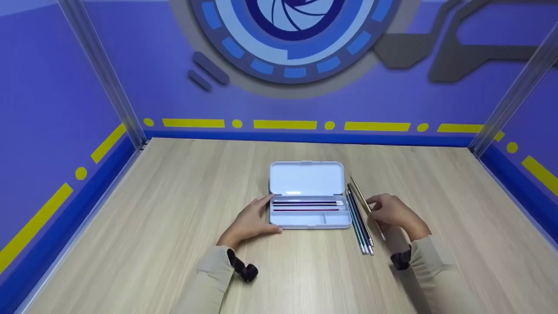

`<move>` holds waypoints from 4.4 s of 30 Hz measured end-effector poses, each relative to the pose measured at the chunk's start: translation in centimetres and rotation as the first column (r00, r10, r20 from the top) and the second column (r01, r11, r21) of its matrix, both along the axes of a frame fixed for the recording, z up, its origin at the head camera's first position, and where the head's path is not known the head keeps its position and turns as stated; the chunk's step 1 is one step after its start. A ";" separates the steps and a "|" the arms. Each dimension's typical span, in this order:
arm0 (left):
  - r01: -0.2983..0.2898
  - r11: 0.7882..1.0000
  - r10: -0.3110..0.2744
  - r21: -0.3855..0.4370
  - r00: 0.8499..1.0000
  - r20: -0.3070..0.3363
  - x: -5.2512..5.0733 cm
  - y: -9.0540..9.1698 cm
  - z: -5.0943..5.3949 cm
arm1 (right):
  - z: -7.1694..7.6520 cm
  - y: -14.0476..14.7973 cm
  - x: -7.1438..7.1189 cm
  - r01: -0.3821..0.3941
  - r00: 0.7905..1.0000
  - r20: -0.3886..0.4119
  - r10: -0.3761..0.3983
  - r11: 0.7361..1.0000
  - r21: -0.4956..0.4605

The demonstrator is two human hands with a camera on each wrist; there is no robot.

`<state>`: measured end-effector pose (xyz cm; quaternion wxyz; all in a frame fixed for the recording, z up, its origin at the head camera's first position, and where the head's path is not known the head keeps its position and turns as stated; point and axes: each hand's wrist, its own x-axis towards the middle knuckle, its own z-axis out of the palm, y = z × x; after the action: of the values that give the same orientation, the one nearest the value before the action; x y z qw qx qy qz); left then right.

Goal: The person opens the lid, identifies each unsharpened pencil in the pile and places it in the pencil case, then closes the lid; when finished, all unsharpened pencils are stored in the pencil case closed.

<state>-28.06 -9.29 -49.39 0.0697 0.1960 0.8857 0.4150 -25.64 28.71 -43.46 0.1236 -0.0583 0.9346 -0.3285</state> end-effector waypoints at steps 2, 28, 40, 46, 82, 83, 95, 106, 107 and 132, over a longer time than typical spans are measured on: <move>0.001 1.000 -0.001 -0.005 1.000 -0.006 0.0 0.0 0.0 | 0.2 -0.1 -0.1 -0.004 1.000 -0.029 0.004 1.000 0.004; -0.008 1.000 0.008 0.006 1.000 0.000 -0.1 -0.2 -0.3 | 2.5 -6.6 -2.5 -0.199 0.933 -0.279 0.227 0.972 0.126; -0.005 1.000 0.005 0.012 1.000 -0.009 -0.2 0.4 0.2 | 2.8 -10.0 -3.2 -0.266 0.918 -0.232 0.321 0.934 0.239; -0.001 1.000 0.001 0.020 1.000 -0.006 -0.1 0.5 0.2 | 2.6 -10.8 -3.2 -0.232 0.947 -0.165 0.275 0.943 0.239; -0.019 1.000 0.019 -0.015 1.000 0.016 -0.2 0.2 -0.1 | 1.3 -3.4 -2.1 -0.082 0.979 -0.170 0.111 0.982 0.169; -0.020 1.000 0.020 -0.015 1.000 0.017 -0.2 0.2 -0.1 | 1.2 -3.2 -2.1 -0.077 0.981 -0.162 0.103 0.984 0.162; -0.015 1.000 0.015 -0.007 1.000 0.015 -0.2 0.1 -0.3 | 0.4 -1.3 -1.2 -0.043 0.998 -0.049 0.050 0.989 0.142; -0.007 1.000 0.007 -0.003 1.000 0.009 -0.2 0.1 0.0 | 0.2 -0.8 -0.9 -0.029 1.000 0.015 0.028 0.991 0.129; -0.006 1.000 0.006 -0.005 1.000 0.006 -0.3 0.1 0.0 | 0.2 -0.8 -0.9 -0.029 0.999 0.017 0.027 0.992 0.127; -0.006 1.000 0.007 -0.013 1.000 0.011 -0.2 0.1 -0.1 | -0.5 -1.4 -0.3 0.061 0.995 0.074 -0.065 0.996 0.060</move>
<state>-28.22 -9.18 -49.46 0.0743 0.1905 0.8886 0.4106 -25.94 27.29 -43.95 0.1501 -0.0126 0.9397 -0.3071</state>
